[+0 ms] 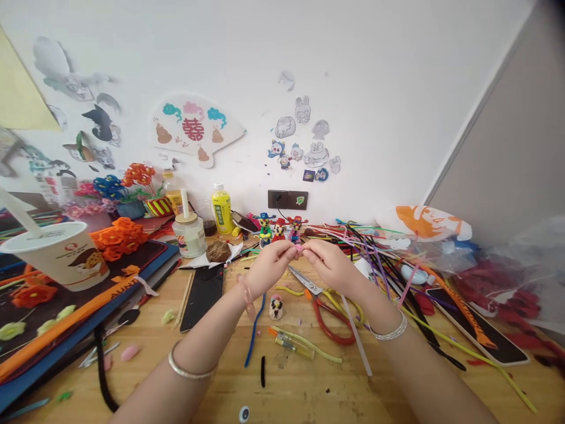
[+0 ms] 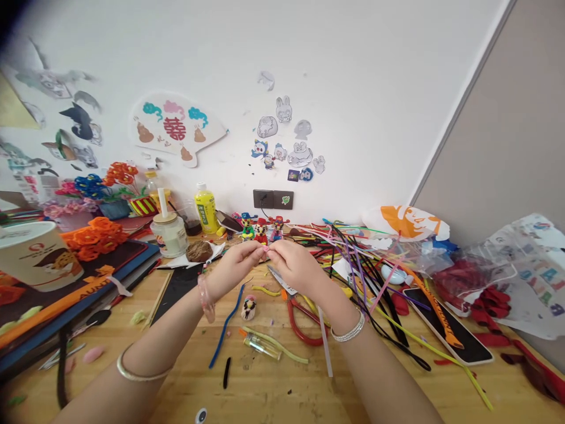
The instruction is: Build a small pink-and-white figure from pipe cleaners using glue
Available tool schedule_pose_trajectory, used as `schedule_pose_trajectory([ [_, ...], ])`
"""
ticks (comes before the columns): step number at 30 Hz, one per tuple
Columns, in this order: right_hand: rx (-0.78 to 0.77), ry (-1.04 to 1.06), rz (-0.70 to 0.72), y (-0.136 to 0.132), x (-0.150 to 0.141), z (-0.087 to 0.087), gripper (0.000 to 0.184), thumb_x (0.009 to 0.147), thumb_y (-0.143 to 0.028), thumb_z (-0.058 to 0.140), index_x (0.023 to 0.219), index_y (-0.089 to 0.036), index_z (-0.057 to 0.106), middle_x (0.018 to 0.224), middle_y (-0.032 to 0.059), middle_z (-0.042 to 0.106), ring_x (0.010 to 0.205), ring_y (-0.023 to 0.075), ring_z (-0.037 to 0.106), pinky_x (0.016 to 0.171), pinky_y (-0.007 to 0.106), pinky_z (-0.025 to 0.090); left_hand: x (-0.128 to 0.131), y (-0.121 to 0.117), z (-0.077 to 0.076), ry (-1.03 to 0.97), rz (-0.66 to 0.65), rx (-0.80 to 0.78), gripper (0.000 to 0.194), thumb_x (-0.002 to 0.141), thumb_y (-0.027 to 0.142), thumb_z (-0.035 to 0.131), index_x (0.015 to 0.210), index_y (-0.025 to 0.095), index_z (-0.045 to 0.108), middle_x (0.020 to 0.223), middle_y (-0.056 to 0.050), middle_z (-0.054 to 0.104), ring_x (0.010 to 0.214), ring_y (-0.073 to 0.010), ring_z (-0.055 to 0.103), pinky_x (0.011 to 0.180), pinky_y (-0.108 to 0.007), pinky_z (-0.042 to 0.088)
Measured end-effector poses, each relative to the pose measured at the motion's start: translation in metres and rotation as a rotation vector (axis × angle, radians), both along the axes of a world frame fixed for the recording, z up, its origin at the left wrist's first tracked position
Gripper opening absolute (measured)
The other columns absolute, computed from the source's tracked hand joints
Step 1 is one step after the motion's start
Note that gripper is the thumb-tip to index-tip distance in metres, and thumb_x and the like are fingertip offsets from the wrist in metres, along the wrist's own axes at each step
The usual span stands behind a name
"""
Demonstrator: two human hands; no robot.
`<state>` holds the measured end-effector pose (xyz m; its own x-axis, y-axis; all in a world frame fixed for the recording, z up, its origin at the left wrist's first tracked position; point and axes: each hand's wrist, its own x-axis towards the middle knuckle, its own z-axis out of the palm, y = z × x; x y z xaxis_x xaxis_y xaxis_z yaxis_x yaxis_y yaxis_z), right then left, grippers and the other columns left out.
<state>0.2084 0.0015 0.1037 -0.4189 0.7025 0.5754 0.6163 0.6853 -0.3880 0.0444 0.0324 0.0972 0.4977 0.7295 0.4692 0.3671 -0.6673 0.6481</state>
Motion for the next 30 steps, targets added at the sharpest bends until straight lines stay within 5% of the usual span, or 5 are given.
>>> schedule_pose_trajectory([
  [6,-0.208,0.149,0.1,0.002,0.006,0.001,0.027,0.088,-0.033,0.04,0.075,-0.016,0.056,0.066,-0.0011,0.05,0.062,0.0117,0.045,0.057,0.023,0.034,0.001,-0.003,0.003,0.024,-0.137,-0.117,0.027,0.083,0.032,0.037,0.063,0.017,0.047,0.056,0.005,0.038,0.055,-0.0103,0.039,0.053,-0.02,0.033],
  [10,-0.479,0.316,0.187,0.004,0.009,-0.001,0.029,0.083,-0.043,0.048,0.074,-0.016,0.053,0.062,-0.0034,0.046,0.056,0.0095,0.043,0.053,0.021,0.033,0.007,-0.008,0.003,0.078,-0.073,0.022,0.026,0.083,0.025,0.038,0.059,0.017,0.045,0.057,0.004,0.042,0.057,-0.0111,0.041,0.057,-0.022,0.034],
  [16,-0.903,0.683,0.508,0.01,0.012,-0.016,0.032,0.074,-0.046,0.059,0.072,-0.017,0.048,0.058,-0.0052,0.046,0.052,0.0083,0.045,0.058,0.025,0.042,0.007,-0.015,0.009,0.141,-0.091,0.177,0.026,0.084,0.021,0.038,0.063,0.017,0.052,0.065,0.001,0.055,0.064,-0.0128,0.05,0.064,-0.023,0.038],
  [30,-0.68,0.74,0.351,0.004,-0.002,-0.007,0.025,0.073,-0.033,0.065,0.089,-0.02,0.05,0.063,-0.0064,0.052,0.055,0.0072,0.053,0.055,0.021,0.046,0.014,-0.022,0.002,0.082,0.075,0.251,0.024,0.082,0.012,0.034,0.062,0.018,0.047,0.063,-0.001,0.051,0.062,-0.014,0.048,0.061,-0.025,0.039],
])
